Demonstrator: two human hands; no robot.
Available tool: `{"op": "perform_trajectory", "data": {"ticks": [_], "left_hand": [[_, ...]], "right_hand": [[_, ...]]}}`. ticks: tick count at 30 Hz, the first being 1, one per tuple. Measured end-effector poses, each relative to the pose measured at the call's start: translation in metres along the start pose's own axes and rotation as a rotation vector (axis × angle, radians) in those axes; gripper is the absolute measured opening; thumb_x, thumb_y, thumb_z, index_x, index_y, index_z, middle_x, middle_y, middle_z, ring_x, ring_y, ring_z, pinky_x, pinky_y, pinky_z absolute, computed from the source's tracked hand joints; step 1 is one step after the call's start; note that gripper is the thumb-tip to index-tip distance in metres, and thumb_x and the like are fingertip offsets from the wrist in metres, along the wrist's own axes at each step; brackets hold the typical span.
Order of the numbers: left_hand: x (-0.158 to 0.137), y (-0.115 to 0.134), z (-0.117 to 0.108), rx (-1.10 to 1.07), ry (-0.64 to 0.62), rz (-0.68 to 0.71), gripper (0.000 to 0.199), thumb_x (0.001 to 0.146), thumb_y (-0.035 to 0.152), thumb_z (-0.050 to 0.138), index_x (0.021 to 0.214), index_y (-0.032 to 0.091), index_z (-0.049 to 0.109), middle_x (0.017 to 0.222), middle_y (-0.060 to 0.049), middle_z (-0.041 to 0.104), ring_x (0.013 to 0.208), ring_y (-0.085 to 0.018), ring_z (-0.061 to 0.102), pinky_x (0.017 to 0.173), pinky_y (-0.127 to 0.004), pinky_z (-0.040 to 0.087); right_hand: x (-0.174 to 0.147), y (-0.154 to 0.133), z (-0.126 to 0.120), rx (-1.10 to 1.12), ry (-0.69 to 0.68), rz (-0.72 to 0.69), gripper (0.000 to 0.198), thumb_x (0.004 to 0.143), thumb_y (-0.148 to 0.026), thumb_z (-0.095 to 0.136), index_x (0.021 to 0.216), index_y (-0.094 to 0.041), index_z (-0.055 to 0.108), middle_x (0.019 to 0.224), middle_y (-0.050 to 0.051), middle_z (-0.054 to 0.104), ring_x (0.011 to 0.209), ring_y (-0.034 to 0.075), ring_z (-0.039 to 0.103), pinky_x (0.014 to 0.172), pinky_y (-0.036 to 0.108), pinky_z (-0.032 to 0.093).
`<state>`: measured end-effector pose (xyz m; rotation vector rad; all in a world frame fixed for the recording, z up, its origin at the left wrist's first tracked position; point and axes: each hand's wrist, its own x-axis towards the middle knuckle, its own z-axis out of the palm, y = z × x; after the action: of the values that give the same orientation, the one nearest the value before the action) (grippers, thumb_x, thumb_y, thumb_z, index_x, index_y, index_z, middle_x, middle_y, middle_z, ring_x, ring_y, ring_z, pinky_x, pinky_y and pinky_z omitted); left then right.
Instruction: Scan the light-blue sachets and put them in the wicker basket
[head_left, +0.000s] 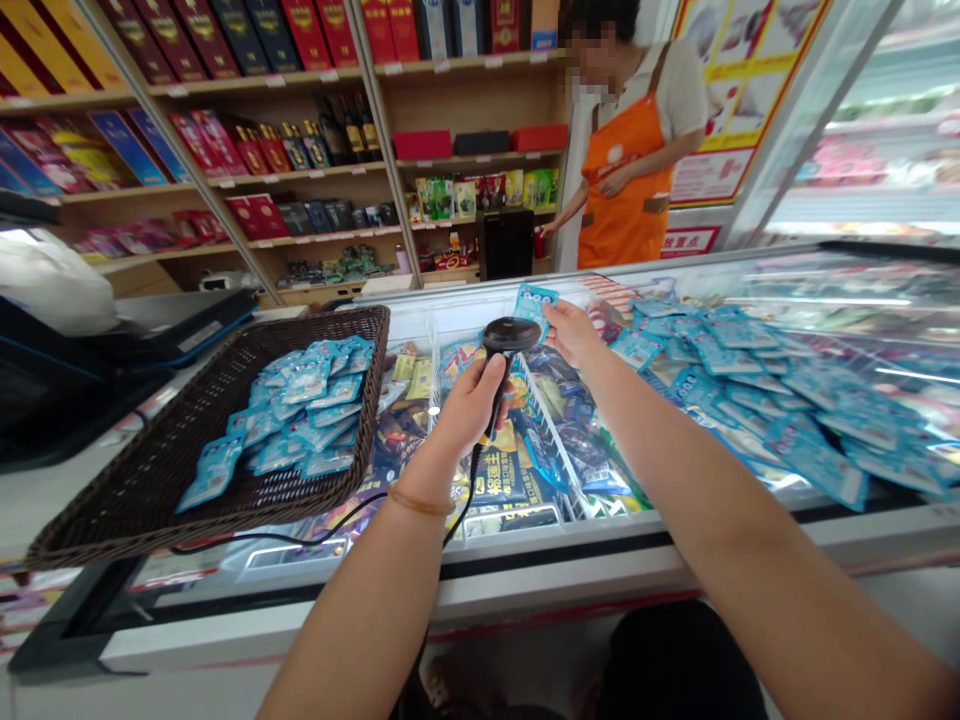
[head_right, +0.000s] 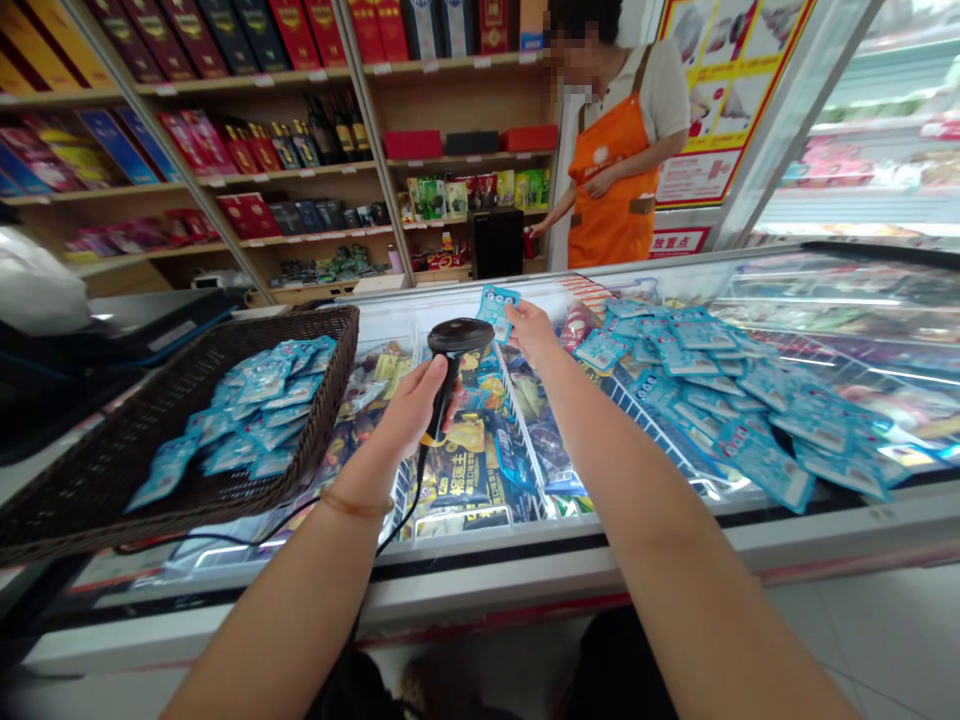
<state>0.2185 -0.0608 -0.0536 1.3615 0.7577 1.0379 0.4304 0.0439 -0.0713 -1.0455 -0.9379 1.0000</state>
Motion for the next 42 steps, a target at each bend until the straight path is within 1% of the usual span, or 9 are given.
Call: {"op": "perform_trajectory", "data": {"ticks": [8, 13, 19, 24, 32, 35, 37, 40, 42], "left_hand": [[0.001, -0.001, 0.000, -0.004, -0.017, -0.013, 0.048, 0.081, 0.066, 0.063, 0.085, 0.020, 0.050, 0.069, 0.003, 0.056, 0.042, -0.007, 0.047, 0.035, -0.022, 0.035], [0.002, -0.002, -0.001, 0.000, -0.028, -0.017, 0.048, 0.082, 0.066, 0.062, 0.085, 0.020, 0.050, 0.068, 0.003, 0.055, 0.042, -0.007, 0.048, 0.035, -0.022, 0.034], [0.003, -0.004, -0.002, 0.012, -0.059, 0.002, 0.048, 0.082, 0.067, 0.062, 0.085, 0.020, 0.050, 0.068, 0.003, 0.055, 0.042, -0.007, 0.047, 0.035, -0.022, 0.034], [0.003, -0.005, -0.003, 0.022, -0.067, 0.015, 0.049, 0.083, 0.068, 0.060, 0.085, 0.020, 0.049, 0.068, 0.003, 0.055, 0.042, -0.006, 0.047, 0.035, -0.022, 0.033], [0.003, -0.005, -0.001, 0.029, -0.045, -0.003, 0.044, 0.085, 0.063, 0.059, 0.084, 0.020, 0.050, 0.068, 0.003, 0.054, 0.042, -0.007, 0.047, 0.035, -0.021, 0.035], [0.000, -0.001, 0.001, 0.025, 0.033, -0.001, 0.041, 0.086, 0.060, 0.060, 0.085, 0.020, 0.051, 0.070, 0.003, 0.055, 0.042, -0.007, 0.047, 0.036, -0.021, 0.036], [-0.002, 0.008, 0.000, 0.017, 0.138, -0.002, 0.039, 0.087, 0.058, 0.059, 0.086, 0.020, 0.052, 0.070, 0.003, 0.056, 0.042, -0.007, 0.047, 0.036, -0.021, 0.037], [-0.007, 0.030, -0.008, 0.007, 0.334, -0.021, 0.038, 0.091, 0.056, 0.054, 0.082, 0.020, 0.051, 0.066, 0.002, 0.055, 0.041, -0.008, 0.048, 0.036, -0.021, 0.038], [-0.011, 0.049, -0.020, 0.015, 0.449, -0.008, 0.037, 0.092, 0.055, 0.051, 0.080, 0.020, 0.051, 0.062, 0.003, 0.053, 0.042, -0.009, 0.048, 0.037, -0.021, 0.038]], "right_hand": [[0.004, 0.001, -0.002, 0.034, -0.009, -0.001, 0.037, 0.072, -0.051, 0.078, 0.091, -0.023, 0.062, 0.072, -0.003, 0.071, 0.079, 0.020, 0.072, 0.073, 0.033, 0.057], [0.011, 0.008, -0.007, 0.007, -0.045, -0.030, 0.040, 0.074, -0.056, 0.076, 0.094, -0.024, 0.063, 0.074, -0.001, 0.072, 0.079, 0.020, 0.071, 0.071, 0.033, 0.056], [0.010, 0.007, -0.006, -0.046, -0.032, -0.036, 0.039, 0.074, -0.057, 0.073, 0.089, -0.024, 0.059, 0.065, -0.004, 0.065, 0.072, 0.018, 0.068, 0.069, 0.032, 0.055], [0.007, 0.004, -0.001, 0.009, 0.012, -0.028, 0.038, 0.072, -0.053, 0.077, 0.086, -0.023, 0.058, 0.061, -0.006, 0.060, 0.068, 0.018, 0.067, 0.068, 0.031, 0.055], [0.005, 0.005, -0.002, 0.041, 0.009, -0.013, 0.036, 0.073, -0.051, 0.077, 0.083, -0.023, 0.056, 0.064, -0.004, 0.065, 0.075, 0.018, 0.070, 0.074, 0.033, 0.056], [-0.002, 0.004, 0.003, 0.045, 0.011, -0.002, 0.033, 0.076, -0.048, 0.077, 0.083, -0.023, 0.057, 0.067, -0.003, 0.067, 0.076, 0.018, 0.071, 0.075, 0.033, 0.057], [-0.007, 0.002, 0.011, 0.065, 0.019, 0.031, 0.027, 0.078, -0.043, 0.076, 0.083, -0.022, 0.058, 0.067, -0.003, 0.068, 0.075, 0.018, 0.071, 0.076, 0.033, 0.057], [-0.012, -0.003, 0.039, 0.073, 0.023, 0.108, 0.016, 0.084, -0.032, 0.072, 0.081, -0.021, 0.060, 0.065, -0.003, 0.067, 0.070, 0.016, 0.069, 0.076, 0.032, 0.058], [-0.012, -0.007, 0.070, 0.060, 0.017, 0.161, 0.013, 0.088, -0.023, 0.067, 0.077, -0.020, 0.059, 0.061, -0.003, 0.064, 0.065, 0.015, 0.067, 0.074, 0.031, 0.057]]}}
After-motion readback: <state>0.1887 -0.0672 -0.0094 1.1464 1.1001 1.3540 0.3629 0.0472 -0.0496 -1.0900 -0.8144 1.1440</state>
